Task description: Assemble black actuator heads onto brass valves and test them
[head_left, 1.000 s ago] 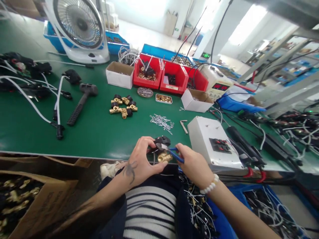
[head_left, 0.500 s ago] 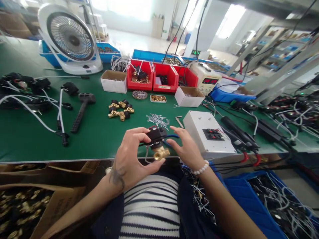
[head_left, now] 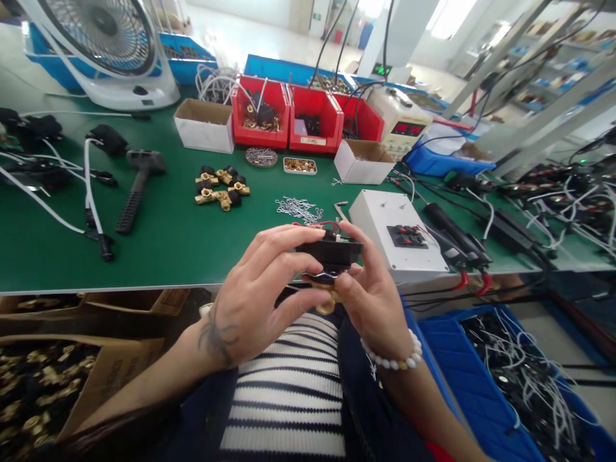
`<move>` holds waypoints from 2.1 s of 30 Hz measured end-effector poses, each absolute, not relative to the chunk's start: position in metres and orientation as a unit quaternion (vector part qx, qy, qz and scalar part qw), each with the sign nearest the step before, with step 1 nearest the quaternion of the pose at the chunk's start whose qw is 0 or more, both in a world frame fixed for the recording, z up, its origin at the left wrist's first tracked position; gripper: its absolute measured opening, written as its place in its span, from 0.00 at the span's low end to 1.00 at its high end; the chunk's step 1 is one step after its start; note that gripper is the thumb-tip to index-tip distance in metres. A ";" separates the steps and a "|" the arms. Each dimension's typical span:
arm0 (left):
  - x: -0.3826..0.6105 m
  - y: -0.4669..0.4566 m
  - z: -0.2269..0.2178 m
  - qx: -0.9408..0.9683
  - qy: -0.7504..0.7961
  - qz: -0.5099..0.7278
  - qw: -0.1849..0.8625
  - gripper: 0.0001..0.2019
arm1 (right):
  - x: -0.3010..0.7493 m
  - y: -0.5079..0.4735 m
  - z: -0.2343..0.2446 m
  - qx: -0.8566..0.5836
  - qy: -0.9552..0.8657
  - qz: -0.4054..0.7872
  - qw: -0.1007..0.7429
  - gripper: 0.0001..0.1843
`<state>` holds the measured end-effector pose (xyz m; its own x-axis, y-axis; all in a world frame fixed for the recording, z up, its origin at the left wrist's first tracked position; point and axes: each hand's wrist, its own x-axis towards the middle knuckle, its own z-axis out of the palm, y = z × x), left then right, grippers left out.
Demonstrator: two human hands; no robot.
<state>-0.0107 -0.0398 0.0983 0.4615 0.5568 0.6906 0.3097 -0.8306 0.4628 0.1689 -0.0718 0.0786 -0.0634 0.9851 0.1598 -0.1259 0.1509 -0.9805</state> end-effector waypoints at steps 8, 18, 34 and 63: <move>-0.002 -0.045 0.098 0.805 0.256 0.517 0.139 0.05 | 0.160 -0.080 0.088 -0.384 -0.493 0.516 0.586 0.22; 0.000 -0.044 0.091 0.740 0.284 0.555 0.253 0.08 | 0.151 -0.078 0.082 -0.419 -0.484 0.503 0.581 0.24; 0.005 -0.042 0.087 0.414 0.302 0.423 0.747 0.28 | 0.320 0.070 0.118 -0.702 -0.644 0.136 0.272 0.10; 0.007 -0.051 0.094 0.369 0.233 0.421 0.795 0.21 | 0.331 0.077 0.081 -0.704 -0.612 0.148 0.328 0.10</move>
<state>0.0066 -0.0509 0.0935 0.5373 0.8414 -0.0590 -0.4980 0.3729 0.7829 0.3308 0.0769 0.0809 0.2064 0.9591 0.1936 0.7652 -0.0349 -0.6428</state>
